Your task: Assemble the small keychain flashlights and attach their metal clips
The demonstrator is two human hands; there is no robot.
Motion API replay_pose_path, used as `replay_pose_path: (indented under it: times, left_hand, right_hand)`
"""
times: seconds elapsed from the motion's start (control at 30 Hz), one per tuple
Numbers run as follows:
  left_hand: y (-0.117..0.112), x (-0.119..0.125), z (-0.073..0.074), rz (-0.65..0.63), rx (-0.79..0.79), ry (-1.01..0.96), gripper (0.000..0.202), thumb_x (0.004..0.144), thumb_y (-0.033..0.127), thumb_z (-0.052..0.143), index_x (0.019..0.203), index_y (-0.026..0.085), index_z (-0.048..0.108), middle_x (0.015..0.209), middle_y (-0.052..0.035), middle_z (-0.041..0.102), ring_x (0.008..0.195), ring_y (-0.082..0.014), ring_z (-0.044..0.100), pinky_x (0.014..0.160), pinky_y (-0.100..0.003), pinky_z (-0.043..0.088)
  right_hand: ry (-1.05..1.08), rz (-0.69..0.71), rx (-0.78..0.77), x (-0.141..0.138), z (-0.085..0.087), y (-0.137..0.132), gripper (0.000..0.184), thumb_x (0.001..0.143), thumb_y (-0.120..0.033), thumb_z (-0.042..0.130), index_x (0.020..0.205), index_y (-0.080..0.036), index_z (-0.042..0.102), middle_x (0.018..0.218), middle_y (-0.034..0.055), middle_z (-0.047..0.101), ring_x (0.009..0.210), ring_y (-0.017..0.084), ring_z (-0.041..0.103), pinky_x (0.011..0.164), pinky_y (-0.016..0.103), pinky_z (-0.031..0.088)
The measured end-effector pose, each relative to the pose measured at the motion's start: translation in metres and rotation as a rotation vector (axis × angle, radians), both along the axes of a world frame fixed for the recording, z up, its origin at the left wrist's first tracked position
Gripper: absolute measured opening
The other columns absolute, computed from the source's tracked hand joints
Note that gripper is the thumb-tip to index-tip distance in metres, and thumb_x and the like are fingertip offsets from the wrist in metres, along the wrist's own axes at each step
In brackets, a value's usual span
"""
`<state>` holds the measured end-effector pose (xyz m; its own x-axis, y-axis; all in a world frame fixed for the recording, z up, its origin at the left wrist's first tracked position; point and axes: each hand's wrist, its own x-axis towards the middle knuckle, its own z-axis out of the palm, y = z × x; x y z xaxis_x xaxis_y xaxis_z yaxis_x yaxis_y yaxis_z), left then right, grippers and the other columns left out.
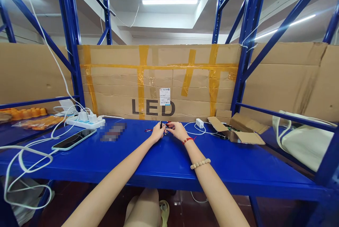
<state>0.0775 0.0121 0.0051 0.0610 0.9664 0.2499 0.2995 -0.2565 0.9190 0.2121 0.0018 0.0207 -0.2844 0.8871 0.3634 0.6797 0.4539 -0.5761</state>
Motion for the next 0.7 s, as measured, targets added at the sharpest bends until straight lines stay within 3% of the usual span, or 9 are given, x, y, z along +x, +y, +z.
replay_pose_path:
  times: [0.37,0.7]
  left_hand:
    - [0.006,-0.005,-0.004,-0.045,0.121,0.117,0.026,0.088,0.028,0.049,0.109,0.014,0.052,0.109,-0.0081,0.055,0.091,-0.0180,0.057,0.077,-0.037,0.049]
    - [0.009,-0.010,-0.006,-0.099,0.146,0.169,0.026,0.087,0.028,0.049,0.109,0.014,0.052,0.108,-0.0080,0.055,0.090,-0.0179,0.057,0.076,-0.037,0.049]
  right_hand:
    - [-0.157,0.060,-0.194,-0.006,0.004,-0.011,0.022,0.088,-0.030,0.048,0.099,-0.012,0.056,0.088,0.0032,0.060,0.069,0.011,0.059,0.060,0.027,0.051]
    - [-0.209,0.065,-0.081,-0.005,0.007,-0.013,0.022,0.087,-0.030,0.049,0.098,-0.012,0.057,0.089,0.0029,0.060,0.071,0.012,0.059,0.062,0.028,0.051]
